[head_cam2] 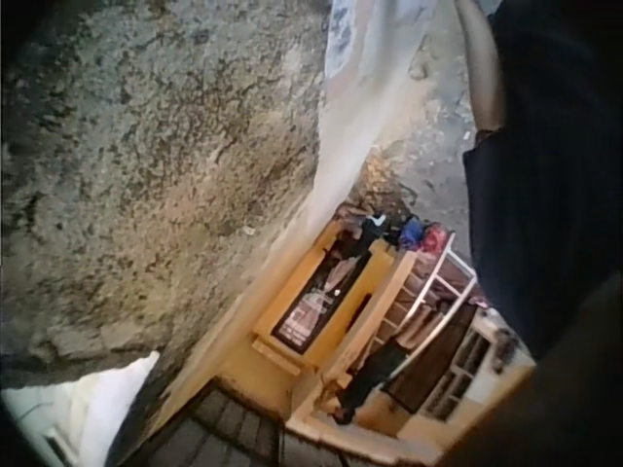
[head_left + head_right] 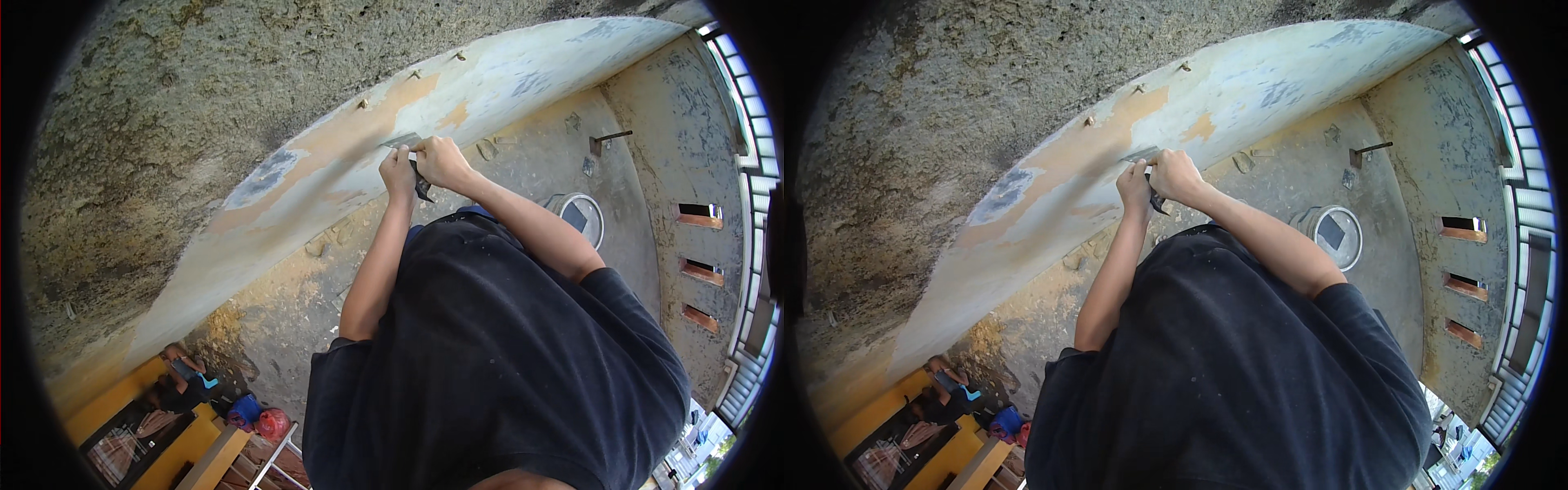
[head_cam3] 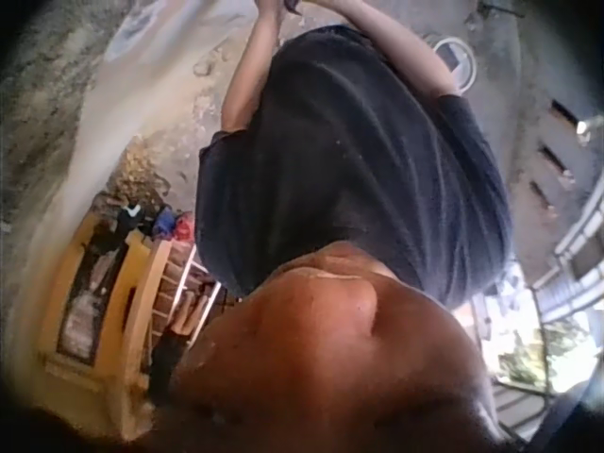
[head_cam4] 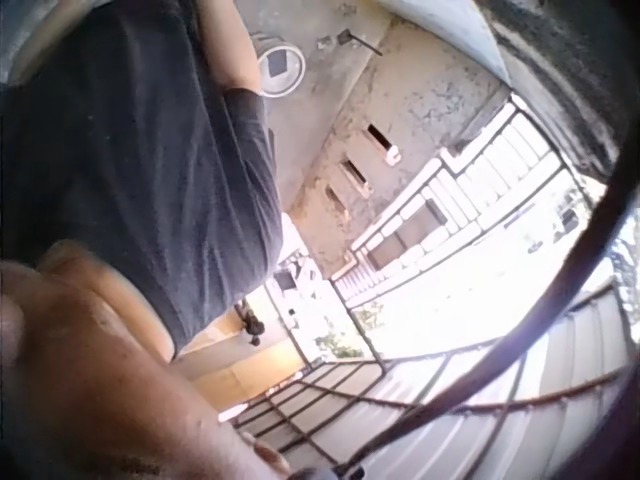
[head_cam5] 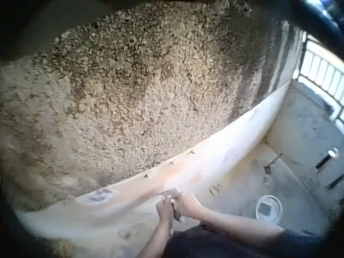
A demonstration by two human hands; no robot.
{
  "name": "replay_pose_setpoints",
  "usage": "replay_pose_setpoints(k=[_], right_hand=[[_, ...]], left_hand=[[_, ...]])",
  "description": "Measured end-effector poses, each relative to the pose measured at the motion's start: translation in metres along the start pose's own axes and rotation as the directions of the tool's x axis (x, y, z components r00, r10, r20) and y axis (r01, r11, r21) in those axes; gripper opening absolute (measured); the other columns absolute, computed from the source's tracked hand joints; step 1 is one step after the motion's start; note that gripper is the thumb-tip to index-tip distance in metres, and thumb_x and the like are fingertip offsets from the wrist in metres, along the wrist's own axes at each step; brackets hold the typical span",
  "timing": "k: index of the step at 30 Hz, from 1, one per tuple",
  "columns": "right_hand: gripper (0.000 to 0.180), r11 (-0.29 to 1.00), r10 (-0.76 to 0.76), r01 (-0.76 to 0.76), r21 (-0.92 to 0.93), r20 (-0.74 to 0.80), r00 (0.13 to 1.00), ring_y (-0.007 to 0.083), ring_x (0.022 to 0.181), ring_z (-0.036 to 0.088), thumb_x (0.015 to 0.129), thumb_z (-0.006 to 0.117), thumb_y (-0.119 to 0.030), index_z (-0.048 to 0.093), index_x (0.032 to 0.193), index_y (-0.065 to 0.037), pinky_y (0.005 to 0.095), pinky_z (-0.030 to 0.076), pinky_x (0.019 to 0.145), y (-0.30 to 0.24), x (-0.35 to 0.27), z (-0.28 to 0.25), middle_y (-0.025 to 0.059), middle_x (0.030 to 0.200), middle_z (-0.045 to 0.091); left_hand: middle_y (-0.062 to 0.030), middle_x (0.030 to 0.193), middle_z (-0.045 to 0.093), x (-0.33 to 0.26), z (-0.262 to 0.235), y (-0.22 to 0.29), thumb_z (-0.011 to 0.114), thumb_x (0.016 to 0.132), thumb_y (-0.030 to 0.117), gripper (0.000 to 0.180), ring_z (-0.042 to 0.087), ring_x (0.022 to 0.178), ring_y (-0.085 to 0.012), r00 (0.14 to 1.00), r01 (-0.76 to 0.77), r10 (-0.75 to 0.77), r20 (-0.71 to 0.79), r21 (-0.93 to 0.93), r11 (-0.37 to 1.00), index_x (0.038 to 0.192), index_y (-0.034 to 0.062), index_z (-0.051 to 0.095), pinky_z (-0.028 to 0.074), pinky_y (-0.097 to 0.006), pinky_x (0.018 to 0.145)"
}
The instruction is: Scraping paint or plaster from a wall using a putty knife and sandpaper.
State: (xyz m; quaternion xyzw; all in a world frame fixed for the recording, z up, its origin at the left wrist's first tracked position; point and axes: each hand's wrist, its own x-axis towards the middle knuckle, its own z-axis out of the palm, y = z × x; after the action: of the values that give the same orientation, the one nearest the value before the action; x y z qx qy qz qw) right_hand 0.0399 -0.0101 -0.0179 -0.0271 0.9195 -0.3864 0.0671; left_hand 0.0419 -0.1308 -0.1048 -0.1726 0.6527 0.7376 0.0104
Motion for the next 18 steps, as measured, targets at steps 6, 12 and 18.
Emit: replay_pose_setpoints(k=[6,12,18], right_hand=[[0.032,0.995,0.016,-0.022,0.095,0.065,0.998,0.0500,0.078,0.070,0.084,0.054,-0.010,0.078,0.100,0.003,0.0512,0.058,0.083,-0.013,0.000,-0.010,0.0367,0.081,0.066],[0.030,0.994,0.003,0.001,0.112,-0.037,0.999,0.0495,0.079,0.070,0.083,0.056,-0.010,0.079,0.099,0.003,0.0512,0.058,0.083,-0.011,-0.002,-0.011,0.0362,0.081,0.066],[0.033,0.997,-0.050,0.050,0.051,0.002,0.999,0.0487,0.083,0.070,0.085,0.052,-0.009,0.076,0.104,0.004,0.0507,0.057,0.084,-0.018,-0.007,-0.014,0.0345,0.087,0.067]], left_hand=[[0.0034,0.064,0.049,-0.003,-0.004,0.015,0.061,0.099,0.018,0.036,0.042,0.063,-0.0064,1.000,0.018,-0.018,-0.019,0.005,1.000,0.067,0.0020,0.055,0.035,-0.030,0.056],[0.0044,0.062,0.046,-0.001,0.000,0.021,0.061,0.099,0.018,0.037,0.040,0.060,-0.0067,0.999,-0.017,0.018,-0.027,0.015,1.000,0.065,0.0028,0.054,0.033,-0.031,0.054],[0.0044,0.061,0.042,0.000,-0.006,0.012,0.061,0.099,0.017,0.040,0.038,0.059,-0.0070,0.999,0.011,-0.014,-0.049,-0.054,0.998,0.063,0.0041,0.050,0.032,-0.032,0.053]])
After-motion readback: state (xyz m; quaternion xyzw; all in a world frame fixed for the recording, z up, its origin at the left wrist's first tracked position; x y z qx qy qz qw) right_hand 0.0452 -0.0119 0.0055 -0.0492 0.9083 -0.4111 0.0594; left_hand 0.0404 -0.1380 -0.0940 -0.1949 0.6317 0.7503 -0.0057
